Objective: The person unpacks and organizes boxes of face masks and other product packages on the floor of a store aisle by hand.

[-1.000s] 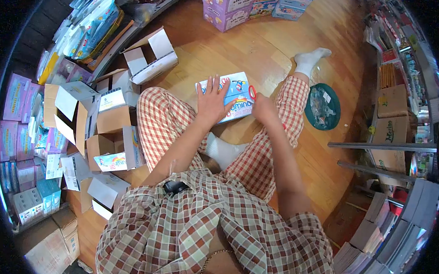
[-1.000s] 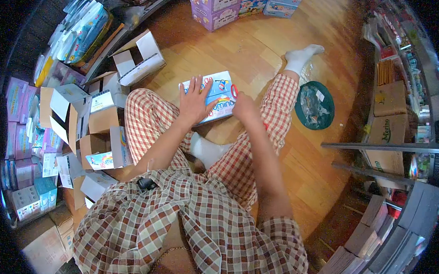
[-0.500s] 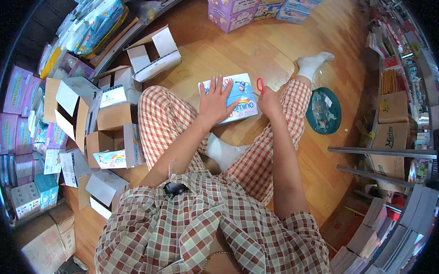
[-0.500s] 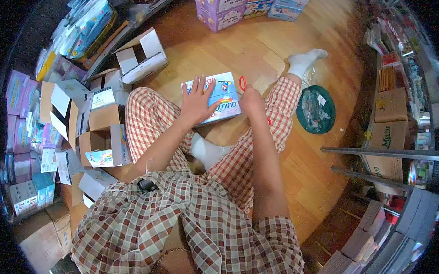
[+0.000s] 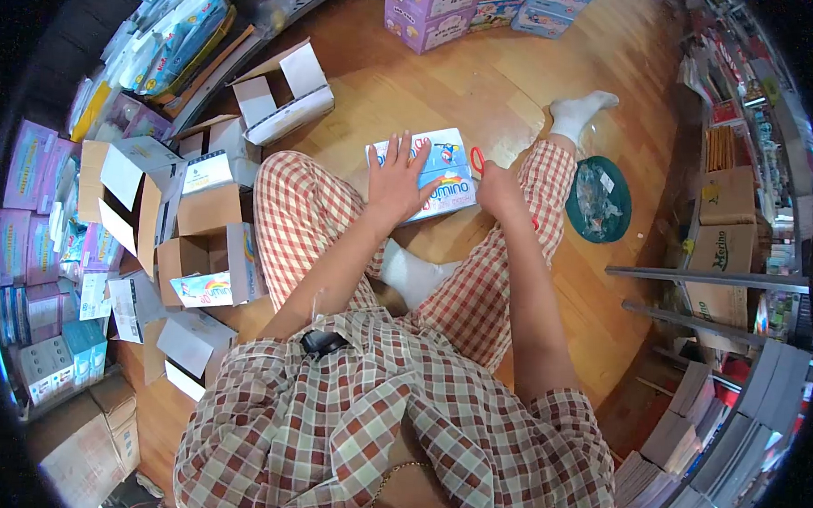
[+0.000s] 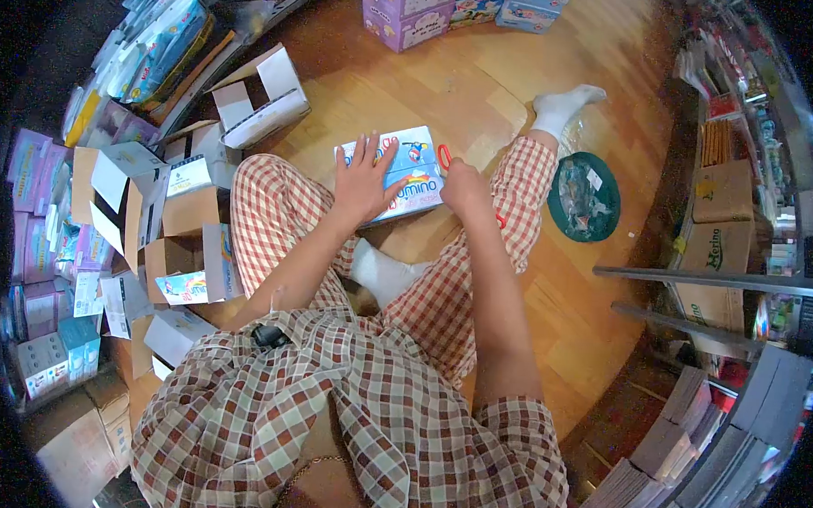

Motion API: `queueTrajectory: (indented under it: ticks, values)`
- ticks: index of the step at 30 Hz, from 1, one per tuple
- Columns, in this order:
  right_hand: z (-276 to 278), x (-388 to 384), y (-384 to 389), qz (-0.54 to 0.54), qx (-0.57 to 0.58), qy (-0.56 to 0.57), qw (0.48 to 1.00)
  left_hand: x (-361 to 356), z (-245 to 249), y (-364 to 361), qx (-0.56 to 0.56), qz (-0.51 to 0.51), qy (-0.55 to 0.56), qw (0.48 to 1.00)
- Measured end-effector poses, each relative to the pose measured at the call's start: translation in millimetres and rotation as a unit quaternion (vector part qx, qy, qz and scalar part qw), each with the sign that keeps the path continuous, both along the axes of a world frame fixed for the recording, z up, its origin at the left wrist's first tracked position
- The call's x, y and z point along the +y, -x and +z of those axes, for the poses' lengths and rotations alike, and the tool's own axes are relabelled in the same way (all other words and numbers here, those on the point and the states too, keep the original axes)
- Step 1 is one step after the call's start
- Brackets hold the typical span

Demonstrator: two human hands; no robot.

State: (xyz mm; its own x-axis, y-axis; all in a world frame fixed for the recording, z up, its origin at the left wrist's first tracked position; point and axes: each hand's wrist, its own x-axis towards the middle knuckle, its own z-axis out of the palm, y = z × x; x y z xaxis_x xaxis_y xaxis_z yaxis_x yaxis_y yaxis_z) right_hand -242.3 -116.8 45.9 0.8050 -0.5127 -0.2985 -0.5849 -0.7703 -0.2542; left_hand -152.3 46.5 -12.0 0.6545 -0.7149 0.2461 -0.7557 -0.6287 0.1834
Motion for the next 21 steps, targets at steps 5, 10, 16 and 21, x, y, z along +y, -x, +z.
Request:
queueTrajectory:
  ticks: [5, 10, 16, 21]
  values:
    - [-9, 11, 25, -0.012, -0.004, -0.001, 1.000, 1, -1, 1, 0.002, 0.004, 0.002, 1.000]
    - [-22, 9, 64, -0.056, -0.102, -0.067, 0.991, 1, 3, -1, 0.021, -0.031, 0.000, 0.999]
    - [-20, -4, 84, -0.164, -0.192, -0.113, 0.961, 3, 7, -5, 0.049, -0.040, -0.003, 0.998]
    - [-47, 7, 46, -0.184, -0.381, -0.122, 0.898, 2, 11, -32, 0.130, -0.076, -0.007, 0.988]
